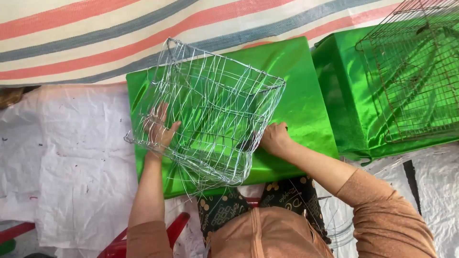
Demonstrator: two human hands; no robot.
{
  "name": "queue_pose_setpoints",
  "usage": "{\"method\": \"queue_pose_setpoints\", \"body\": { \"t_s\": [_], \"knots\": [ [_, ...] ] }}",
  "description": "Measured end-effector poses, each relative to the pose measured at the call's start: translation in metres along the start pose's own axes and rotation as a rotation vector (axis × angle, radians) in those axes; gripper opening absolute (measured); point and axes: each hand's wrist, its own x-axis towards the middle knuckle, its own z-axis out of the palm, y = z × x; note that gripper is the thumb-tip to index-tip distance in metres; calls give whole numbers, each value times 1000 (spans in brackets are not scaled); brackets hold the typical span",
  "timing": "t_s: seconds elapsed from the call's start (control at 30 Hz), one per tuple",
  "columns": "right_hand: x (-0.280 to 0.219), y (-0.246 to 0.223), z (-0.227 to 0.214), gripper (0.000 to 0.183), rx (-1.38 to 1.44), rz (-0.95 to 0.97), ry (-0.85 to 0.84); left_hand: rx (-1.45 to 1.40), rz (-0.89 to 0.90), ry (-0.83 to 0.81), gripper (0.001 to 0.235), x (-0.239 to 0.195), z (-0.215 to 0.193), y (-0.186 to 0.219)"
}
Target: The person sits at a green-covered table and assembles a wire mesh basket frame, twisting thin wire by hand to bind the mesh edges and using pliers to cut and tighten the wire ties while rotating the basket to work around its sides.
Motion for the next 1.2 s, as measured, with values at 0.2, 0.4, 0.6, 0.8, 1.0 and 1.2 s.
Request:
{"method": "queue_pose_setpoints", "body": {
  "t_s": [0.2, 0.4, 0.6, 0.8, 1.0, 1.2],
  "knots": [
    [-5, -11, 16, 12, -29, -3, 116, 36, 50, -120, 71, 4, 9, -14],
    [-2, -21, 65, 15, 56, 59, 33, 63, 88, -179, 74, 3, 15, -29],
    [0, -12, 5, 14, 81, 72, -25, 61, 211, -210, 80, 2, 15, -46],
    [2, -26, 51, 10, 56, 89, 28, 91, 278, -162, 82, 0, 16, -54],
    [14, -34, 58, 13, 49, 118, -54, 96, 165, -152, 74, 3, 3, -31],
    [20, -8, -12, 19, 84, -1, -273, 239, 74, -209, 69, 1, 2, -34]
  ]
}}
